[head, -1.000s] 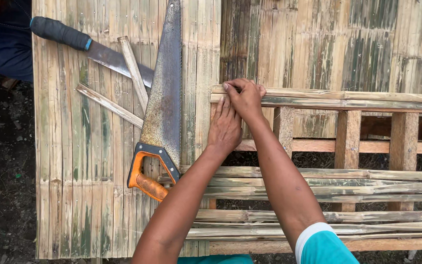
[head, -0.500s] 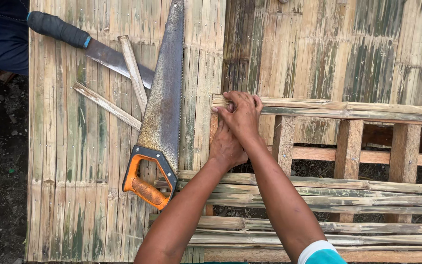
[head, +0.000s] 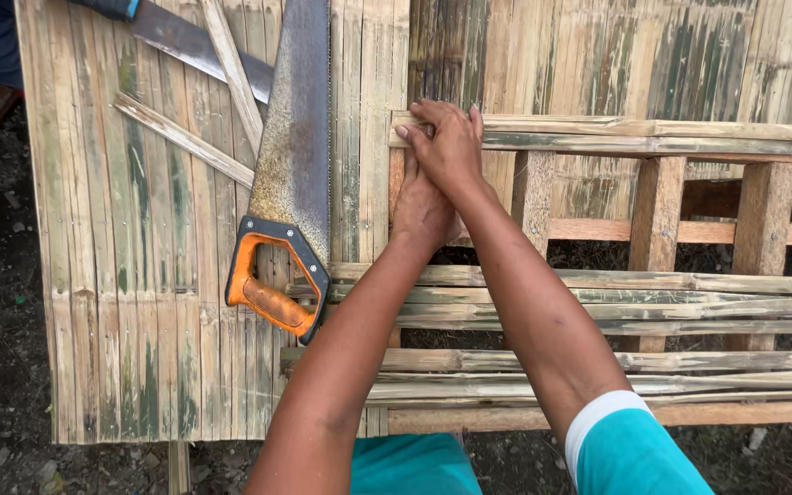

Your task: The person cuts a bamboo strip to length using a hand saw, then hammers nails into the strip to attach it to a bamboo frame. They repeatedly pick up nails from a container and hammer them along the strip. Finally, they place another bamboo strip onto the frame.

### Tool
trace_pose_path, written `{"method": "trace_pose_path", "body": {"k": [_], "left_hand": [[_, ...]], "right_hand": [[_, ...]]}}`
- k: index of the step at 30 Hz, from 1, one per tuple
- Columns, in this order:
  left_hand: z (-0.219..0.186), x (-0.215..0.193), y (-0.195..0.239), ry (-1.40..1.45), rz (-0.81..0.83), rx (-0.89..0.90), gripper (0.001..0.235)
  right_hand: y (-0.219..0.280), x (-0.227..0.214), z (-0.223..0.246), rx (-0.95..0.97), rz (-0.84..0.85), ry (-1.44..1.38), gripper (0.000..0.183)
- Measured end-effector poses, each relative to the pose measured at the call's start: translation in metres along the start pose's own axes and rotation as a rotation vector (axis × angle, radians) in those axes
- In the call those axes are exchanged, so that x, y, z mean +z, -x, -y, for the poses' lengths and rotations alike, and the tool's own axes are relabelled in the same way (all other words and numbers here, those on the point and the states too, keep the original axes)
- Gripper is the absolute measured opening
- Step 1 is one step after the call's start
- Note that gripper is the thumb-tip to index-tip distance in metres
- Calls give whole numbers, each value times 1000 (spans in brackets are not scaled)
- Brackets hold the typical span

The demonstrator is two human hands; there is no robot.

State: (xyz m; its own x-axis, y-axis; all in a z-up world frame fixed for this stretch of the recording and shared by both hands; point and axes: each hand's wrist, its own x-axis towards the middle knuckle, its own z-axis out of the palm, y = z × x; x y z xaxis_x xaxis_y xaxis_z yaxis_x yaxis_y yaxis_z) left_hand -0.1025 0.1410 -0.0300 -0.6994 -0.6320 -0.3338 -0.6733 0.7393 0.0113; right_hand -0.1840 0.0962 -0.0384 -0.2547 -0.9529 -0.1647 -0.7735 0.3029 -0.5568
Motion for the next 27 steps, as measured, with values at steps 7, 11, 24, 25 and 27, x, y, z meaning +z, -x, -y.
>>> {"method": "trace_pose_path", "body": {"k": [7,11,24,25,27], "left_hand": [[-15,-8,21,366,-301,-128,82],[-68,-34,78,730,-381,62,51],[-302,-76,164,902,-71,627,35],[-312,-74,161,891,-69,646,35],[-326,-68,150,895,-87,620,34]], "right_hand": [[121,-26,-41,-33,-302,-281,39],[240,-63,-65,275,-392,-768,30],[468,-120,-192,573,-796,-1125,24],[475,-126,-199,587,-773,-1167,23],[475,-140,-220,565,-714,-1243,22]]}}
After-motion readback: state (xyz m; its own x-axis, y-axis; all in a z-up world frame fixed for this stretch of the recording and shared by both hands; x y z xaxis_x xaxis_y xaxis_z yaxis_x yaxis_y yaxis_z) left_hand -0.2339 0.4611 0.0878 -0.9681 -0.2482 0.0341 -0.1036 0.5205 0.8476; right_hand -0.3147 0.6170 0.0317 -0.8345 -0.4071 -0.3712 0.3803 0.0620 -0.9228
